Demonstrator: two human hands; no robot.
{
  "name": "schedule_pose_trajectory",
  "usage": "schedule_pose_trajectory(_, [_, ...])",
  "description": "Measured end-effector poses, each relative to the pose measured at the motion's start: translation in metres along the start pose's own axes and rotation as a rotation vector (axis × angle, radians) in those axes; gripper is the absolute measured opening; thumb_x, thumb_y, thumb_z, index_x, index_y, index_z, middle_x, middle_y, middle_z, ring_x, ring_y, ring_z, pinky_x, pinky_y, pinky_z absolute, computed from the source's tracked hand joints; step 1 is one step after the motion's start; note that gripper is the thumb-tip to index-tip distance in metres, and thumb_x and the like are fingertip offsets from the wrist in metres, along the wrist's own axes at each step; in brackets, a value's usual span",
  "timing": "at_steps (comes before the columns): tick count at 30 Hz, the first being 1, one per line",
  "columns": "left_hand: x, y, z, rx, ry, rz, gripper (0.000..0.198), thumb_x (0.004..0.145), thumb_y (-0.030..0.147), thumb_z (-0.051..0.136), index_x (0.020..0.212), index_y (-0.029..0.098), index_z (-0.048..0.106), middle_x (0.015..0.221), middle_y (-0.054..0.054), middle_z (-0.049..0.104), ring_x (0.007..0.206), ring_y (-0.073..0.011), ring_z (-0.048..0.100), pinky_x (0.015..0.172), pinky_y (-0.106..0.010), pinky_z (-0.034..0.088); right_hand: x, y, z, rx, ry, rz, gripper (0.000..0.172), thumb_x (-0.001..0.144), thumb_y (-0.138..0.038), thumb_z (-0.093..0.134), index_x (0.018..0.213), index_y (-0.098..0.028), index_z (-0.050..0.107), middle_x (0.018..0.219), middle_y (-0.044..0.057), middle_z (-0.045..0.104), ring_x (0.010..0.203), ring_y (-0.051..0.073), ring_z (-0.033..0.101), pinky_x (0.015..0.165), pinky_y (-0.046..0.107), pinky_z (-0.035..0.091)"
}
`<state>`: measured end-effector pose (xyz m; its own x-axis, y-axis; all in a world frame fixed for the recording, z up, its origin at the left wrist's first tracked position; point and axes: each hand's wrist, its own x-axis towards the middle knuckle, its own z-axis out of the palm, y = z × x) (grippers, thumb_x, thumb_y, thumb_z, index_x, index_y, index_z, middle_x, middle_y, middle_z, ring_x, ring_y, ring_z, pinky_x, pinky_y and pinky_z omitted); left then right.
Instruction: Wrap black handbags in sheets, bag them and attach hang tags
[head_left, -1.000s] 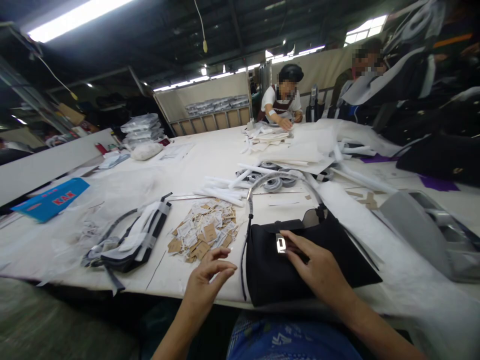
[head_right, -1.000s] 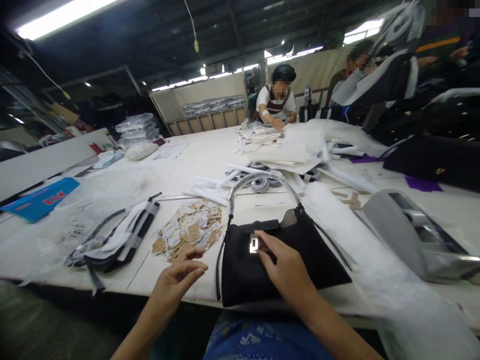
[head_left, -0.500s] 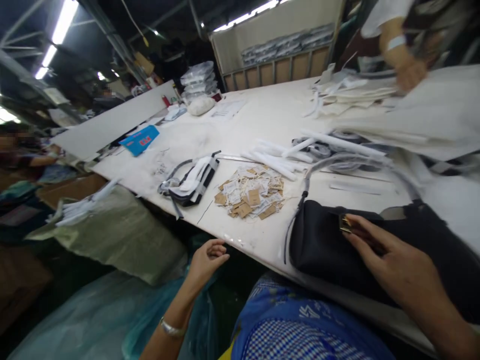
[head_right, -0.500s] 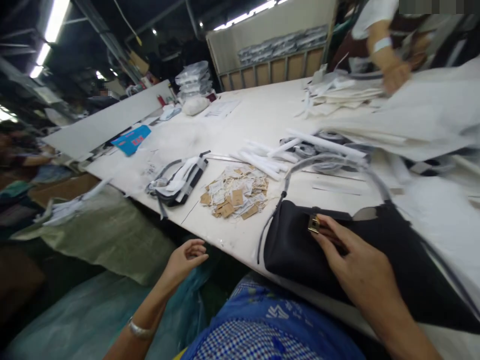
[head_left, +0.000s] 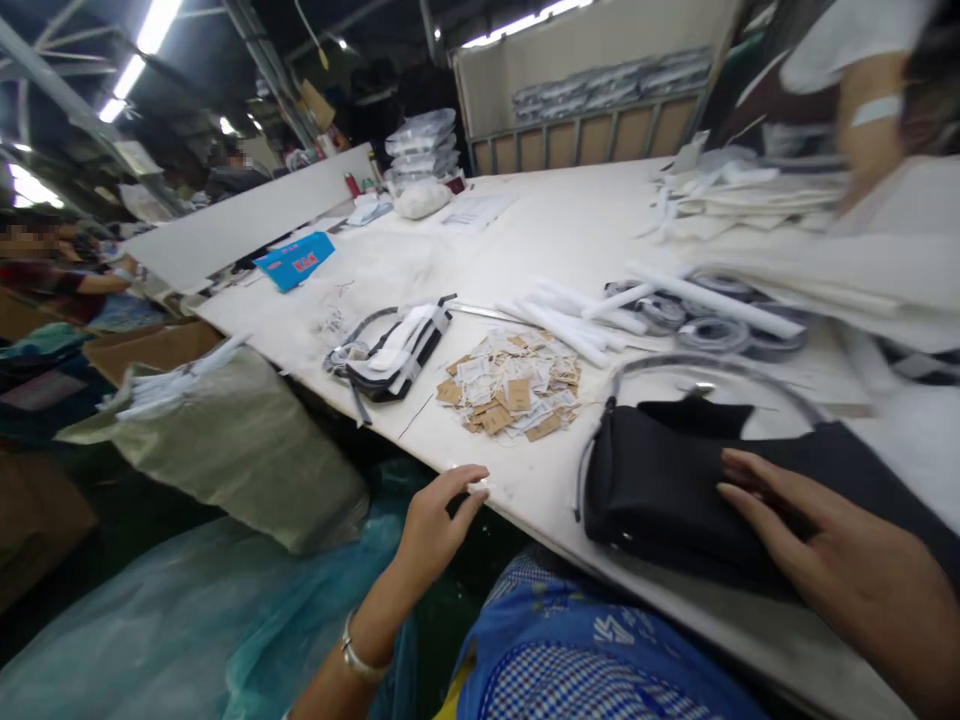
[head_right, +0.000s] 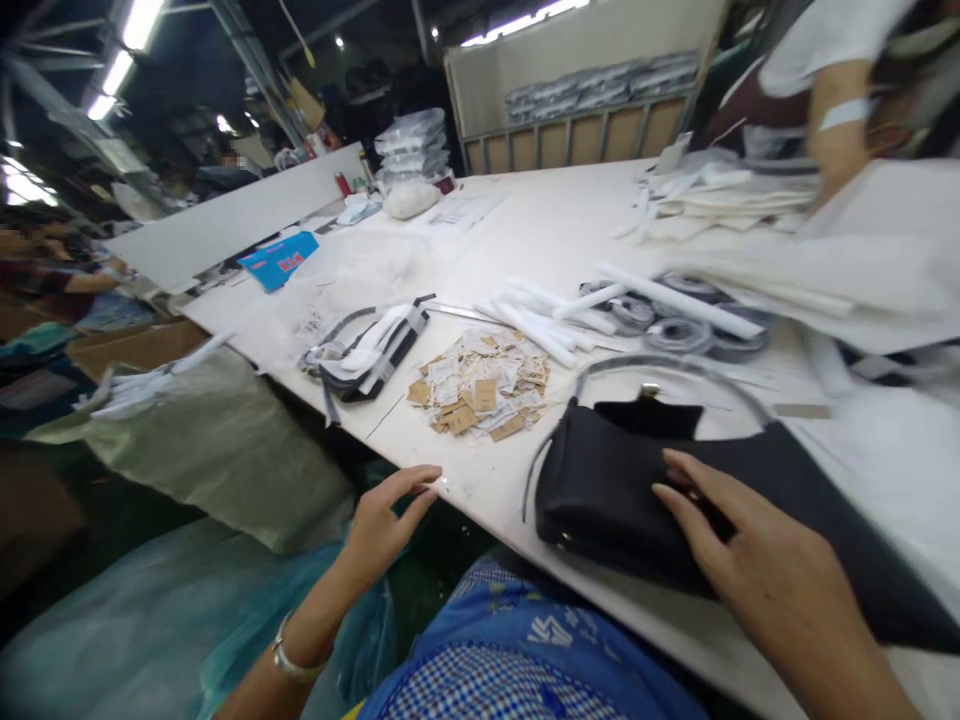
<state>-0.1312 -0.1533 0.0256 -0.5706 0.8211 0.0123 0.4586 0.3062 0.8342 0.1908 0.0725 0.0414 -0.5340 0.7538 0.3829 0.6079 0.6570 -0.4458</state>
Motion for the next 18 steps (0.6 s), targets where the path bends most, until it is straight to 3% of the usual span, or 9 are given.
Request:
schedule_pose_trajectory(2, [0.009, 0.022, 0.024, -0.038, -0.141, 0.188, 0.038, 0.090, 0.037, 0.066, 0.126, 0.027, 0.065, 0.135, -0.007, 0.063, 0.123, -0.0259, 0.059, 0.106, -0.041, 0.047, 0.004, 0.001, -0.021, -0.099, 0.038, -0.012, 0.047, 0.097, -0.054, 0.042, 0.126, -0.024, 0.063, 0.122, 0.009, 0.070, 0.106, 0.031, 0.069, 0.100, 0.043, 0.051])
schedule_pose_trajectory(4, [0.017, 0.037, 0.052, -0.081, -0.274, 0.318, 0.061, 0.088, 0.040, 0.069, 0.144, 0.028, 0.049, 0.150, -0.008, 0.049, 0.138, -0.0288, 0.046, 0.110, -0.046, 0.043, 0.005, 0.011, -0.040, -0.211, 0.106, 0.001, 0.048, 0.099, -0.050, 0.038, 0.131, -0.022, 0.061, 0.131, 0.011, 0.065, 0.118, 0.033, 0.063, 0.110, 0.045, 0.043])
schedule_pose_trajectory(7, [0.029, 0.051, 0.093, -0.128, -0.398, 0.319, 0.096, 0.079, 0.045, 0.078, 0.156, 0.027, 0.025, 0.161, -0.011, 0.029, 0.148, -0.0329, 0.027, 0.119, -0.053, 0.029, -0.003, 0.042, -0.057, -0.308, 0.148, 0.137, 0.054, 0.097, -0.054, 0.041, 0.133, -0.018, 0.061, 0.139, 0.016, 0.059, 0.130, 0.037, 0.053, 0.113, 0.048, 0.039])
schedule_pose_trajectory(10, [0.038, 0.061, 0.120, -0.154, -0.408, 0.294, 0.101, 0.075, 0.043, 0.082, 0.156, 0.025, 0.025, 0.163, -0.012, 0.024, 0.149, -0.0343, 0.023, 0.121, -0.054, 0.022, -0.027, 0.071, -0.056, -0.234, 0.034, 0.384, 0.061, 0.095, -0.061, 0.039, 0.128, -0.017, 0.065, 0.129, 0.015, 0.067, 0.121, 0.036, 0.061, 0.101, 0.048, 0.052])
schedule_pose_trajectory(12, [0.045, 0.068, 0.128, -0.180, -0.364, 0.312, 0.095, 0.075, 0.040, 0.082, 0.154, 0.026, 0.032, 0.161, -0.011, 0.030, 0.149, -0.0336, 0.025, 0.121, -0.053, 0.023, -0.051, 0.079, -0.054, -0.173, -0.021, 0.462, 0.062, 0.095, -0.061, 0.037, 0.129, -0.018, 0.065, 0.124, 0.011, 0.070, 0.115, 0.034, 0.065, 0.094, 0.047, 0.057])
schedule_pose_trajectory(15, [0.057, 0.078, 0.126, -0.176, -0.348, 0.353, 0.085, 0.078, 0.038, 0.080, 0.151, 0.027, 0.037, 0.156, -0.010, 0.041, 0.145, -0.0325, 0.034, 0.121, -0.052, 0.026, -0.084, 0.073, -0.057, -0.211, -0.002, 0.444, 0.058, 0.097, -0.058, 0.039, 0.136, -0.022, 0.059, 0.126, 0.009, 0.069, 0.111, 0.032, 0.068, 0.089, 0.045, 0.059])
schedule_pose_trajectory(18, [0.070, 0.090, 0.117, 0.027, -0.350, 0.491, 0.092, 0.076, 0.045, 0.081, 0.153, 0.027, 0.033, 0.156, -0.013, 0.039, 0.147, -0.0364, 0.029, 0.119, -0.057, 0.026, -0.099, 0.052, -0.068, -0.330, 0.084, 0.335, 0.065, 0.096, -0.060, 0.040, 0.147, -0.020, 0.046, 0.140, 0.012, 0.059, 0.123, 0.033, 0.061, 0.101, 0.050, 0.051])
